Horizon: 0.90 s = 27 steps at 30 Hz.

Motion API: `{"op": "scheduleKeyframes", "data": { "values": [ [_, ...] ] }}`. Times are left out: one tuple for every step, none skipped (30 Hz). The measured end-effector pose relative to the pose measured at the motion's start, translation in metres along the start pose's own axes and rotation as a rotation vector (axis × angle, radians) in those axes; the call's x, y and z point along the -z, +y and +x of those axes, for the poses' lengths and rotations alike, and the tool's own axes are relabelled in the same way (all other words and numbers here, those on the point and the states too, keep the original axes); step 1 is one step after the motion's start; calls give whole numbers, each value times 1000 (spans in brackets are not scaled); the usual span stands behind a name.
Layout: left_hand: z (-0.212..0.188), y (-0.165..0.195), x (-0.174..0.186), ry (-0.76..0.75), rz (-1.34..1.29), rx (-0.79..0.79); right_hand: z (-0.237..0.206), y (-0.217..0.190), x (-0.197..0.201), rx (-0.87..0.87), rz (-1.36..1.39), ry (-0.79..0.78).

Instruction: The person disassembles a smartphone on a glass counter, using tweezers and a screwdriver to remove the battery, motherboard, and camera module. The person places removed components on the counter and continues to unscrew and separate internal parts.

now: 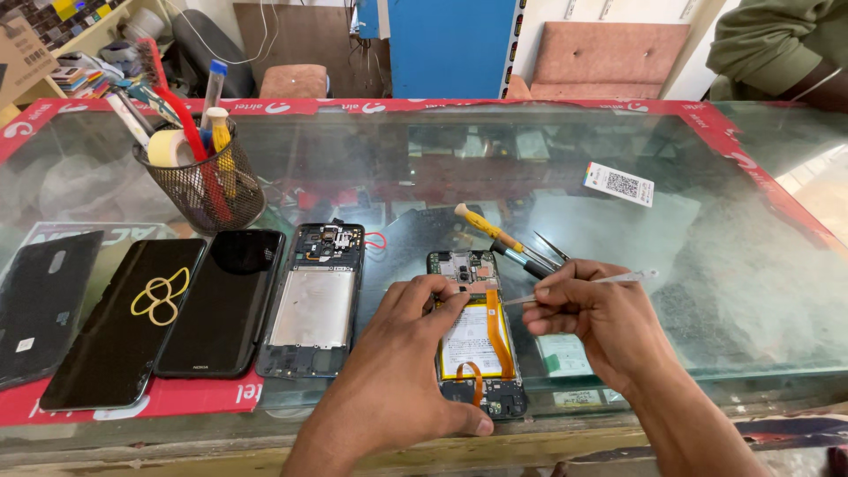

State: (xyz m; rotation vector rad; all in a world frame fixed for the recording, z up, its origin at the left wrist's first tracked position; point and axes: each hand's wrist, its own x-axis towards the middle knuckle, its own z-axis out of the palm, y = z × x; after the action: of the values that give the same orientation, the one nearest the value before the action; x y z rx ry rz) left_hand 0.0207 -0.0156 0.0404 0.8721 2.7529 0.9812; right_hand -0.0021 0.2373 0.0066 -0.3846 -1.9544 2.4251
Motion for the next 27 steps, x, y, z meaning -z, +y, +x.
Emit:
{"op": "scheduleKeyframes", "data": {
  "values": [
    [1,0,1,4,1,5,0,-1,-1,4,2,-3],
    [0,1,1,4,-1,12,-2,-1,-1,3,5,-3],
    [0,2,1,1,-1,16,-3,-1,-2,-23,5,-14],
    [1,3,2,5,-5,14,-3,-3,-2,-44,4,-25],
    [0,4,3,8,-11,13,-4,-4,-3,-66,1,-37],
    [0,5,4,9,-16,13,-4,-4,-4,-67,6,-32],
    [0,7,4,10,-18,17,-5,-3,-5,-68,11,-28],
    [0,8,4,13,-20,20,-6,-3,-7,-68,14,-25],
    [1,9,5,19,-20,23,-6,-4,-7,-67,9,-28],
    [1,10,6,22,-23,20,-7,-5,-7,-67,2,-31],
    [0,10,6,21,-28,22,-8,-5,-7,-73,-5,-34],
    [0,11,7,19,-30,23,-9,-5,-8,-71,-11,-58],
    [1,11,8,11,-26,35,-10,-6,-8,-66,-17,-81],
    [1,11,8,3,-23,49,-11,-6,-9,-64,-24,-104],
    [1,11,9,-3,-19,61,-12,-7,-9,-70,-26,-102],
    [3,11,9,4,-13,48,-12,-8,-9,-71,-29,-103],
    [4,11,9,9,-9,39,-14,-9,-9,-76,-32,-102],
    [4,11,8,9,-6,31,-16,-9,-9,-74,-44,-127],
    [4,11,8,-3,-4,51,-17,-9,-9,-68,-55,-150],
    [6,12,7,-15,-3,69,-17,-9,-10,-61,-67,-174],
    [6,12,6,-28,-2,90,-19,-6,-12,-42,-95,-196],
    [5,12,5,-15,-1,87,-20,-2,-16,-23,-122,-218],
    [5,12,4,2,4,81,-20,1,-18,1,-147,-243],
    [4,11,3,19,10,77,-19,3,-20,23,-138,-240],
    [4,11,2,33,11,71,-19,4,-21,43,-130,-236],
    [5,11,1,46,10,67,-19,6,-21,60,-122,-233],
    [4,10,1,61,10,62,-19,7,-21,66,-115,-223]
  ]
}}
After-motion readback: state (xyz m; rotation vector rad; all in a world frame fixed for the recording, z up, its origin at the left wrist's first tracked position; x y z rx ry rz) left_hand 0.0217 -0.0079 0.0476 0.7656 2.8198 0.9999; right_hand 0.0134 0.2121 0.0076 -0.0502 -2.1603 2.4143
